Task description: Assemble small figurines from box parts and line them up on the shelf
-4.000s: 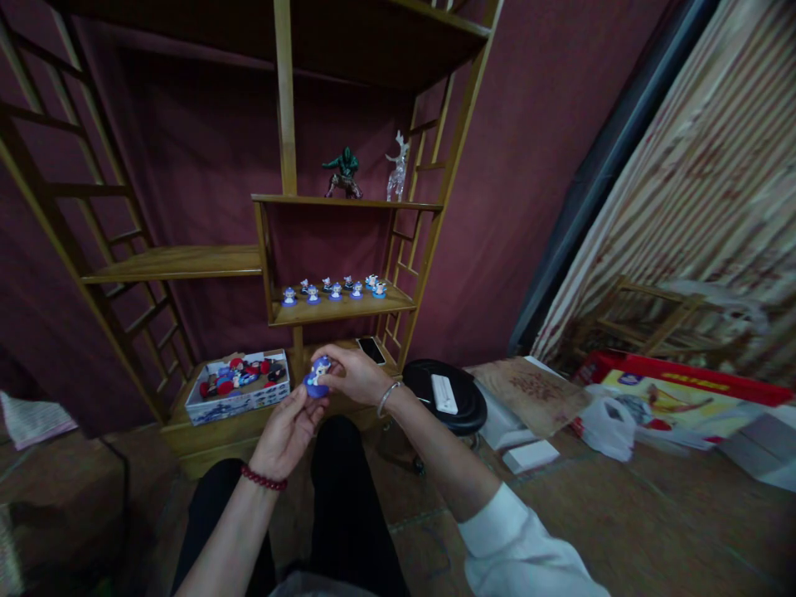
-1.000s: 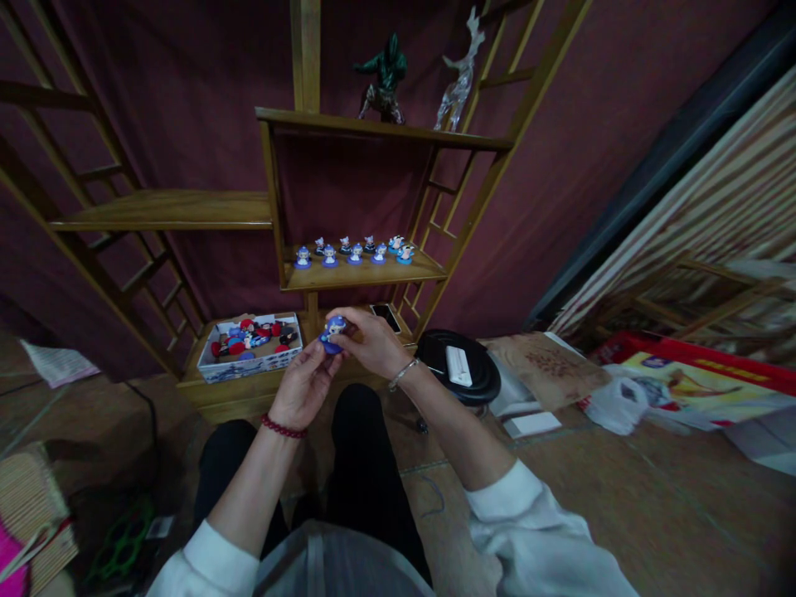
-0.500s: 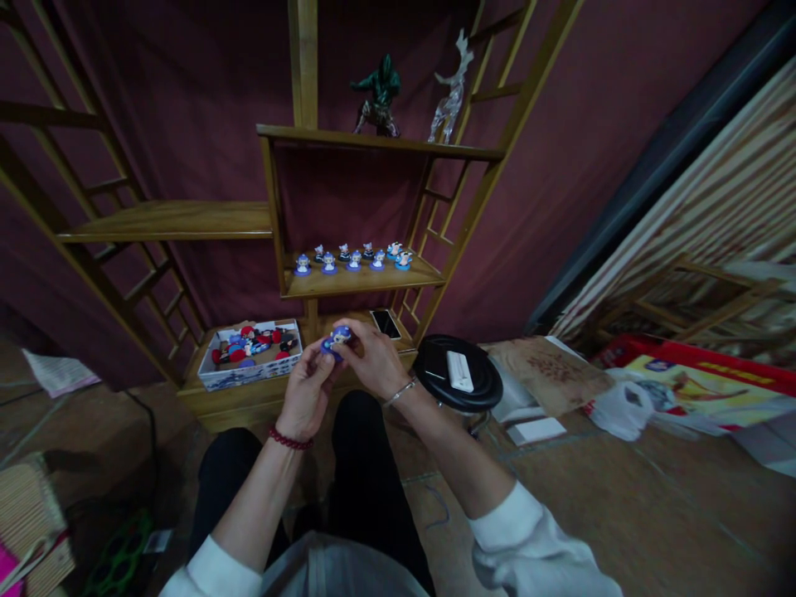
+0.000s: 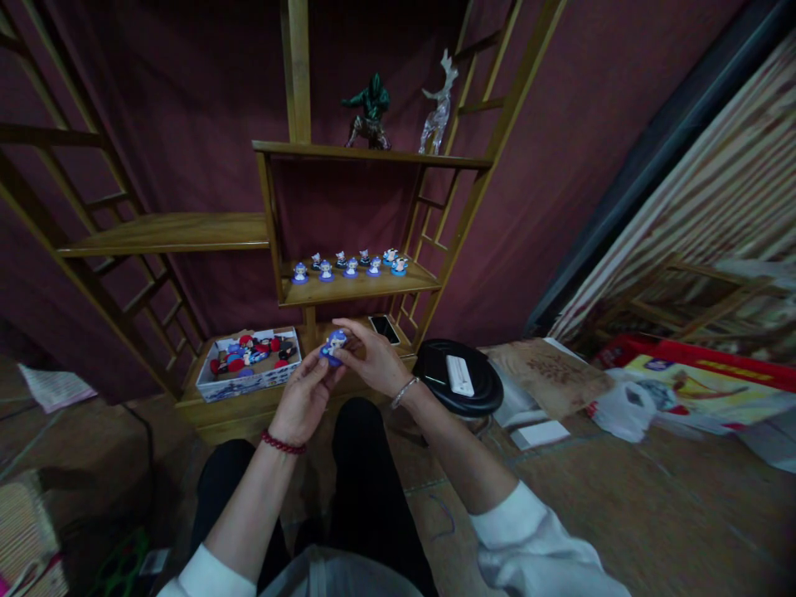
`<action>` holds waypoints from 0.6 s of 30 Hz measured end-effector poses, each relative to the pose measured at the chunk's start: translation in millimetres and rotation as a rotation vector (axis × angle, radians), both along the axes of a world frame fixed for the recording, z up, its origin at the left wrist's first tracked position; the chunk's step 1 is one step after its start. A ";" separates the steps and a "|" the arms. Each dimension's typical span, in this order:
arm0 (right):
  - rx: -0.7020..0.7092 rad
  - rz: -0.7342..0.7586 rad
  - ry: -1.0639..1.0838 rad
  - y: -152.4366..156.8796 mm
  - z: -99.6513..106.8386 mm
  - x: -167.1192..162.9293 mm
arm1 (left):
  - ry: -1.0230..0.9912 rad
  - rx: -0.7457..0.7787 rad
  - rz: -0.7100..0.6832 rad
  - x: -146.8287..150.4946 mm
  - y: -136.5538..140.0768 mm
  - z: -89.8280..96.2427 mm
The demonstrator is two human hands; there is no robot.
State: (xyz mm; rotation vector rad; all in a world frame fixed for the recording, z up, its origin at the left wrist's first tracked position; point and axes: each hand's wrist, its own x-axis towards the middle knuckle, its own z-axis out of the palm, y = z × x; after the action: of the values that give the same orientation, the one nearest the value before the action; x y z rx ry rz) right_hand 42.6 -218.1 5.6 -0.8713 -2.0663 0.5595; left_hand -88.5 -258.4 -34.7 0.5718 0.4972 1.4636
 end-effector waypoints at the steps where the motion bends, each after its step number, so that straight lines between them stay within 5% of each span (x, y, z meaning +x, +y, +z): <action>1: -0.004 0.008 0.006 1.2 -0.4 0.2 | -0.002 -0.006 0.002 -0.4 0.4 0.7; 18: -0.103 0.020 0.059 23.9 -24.6 -4.3 | -0.013 -0.097 0.028 -4.6 15.3 -8.8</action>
State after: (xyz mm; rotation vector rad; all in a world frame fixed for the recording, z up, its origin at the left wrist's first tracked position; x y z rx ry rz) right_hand 38.2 -194.2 -19.0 -0.8829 -2.0091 0.6995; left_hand -93.0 -243.2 -43.5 0.4796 0.5646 1.4604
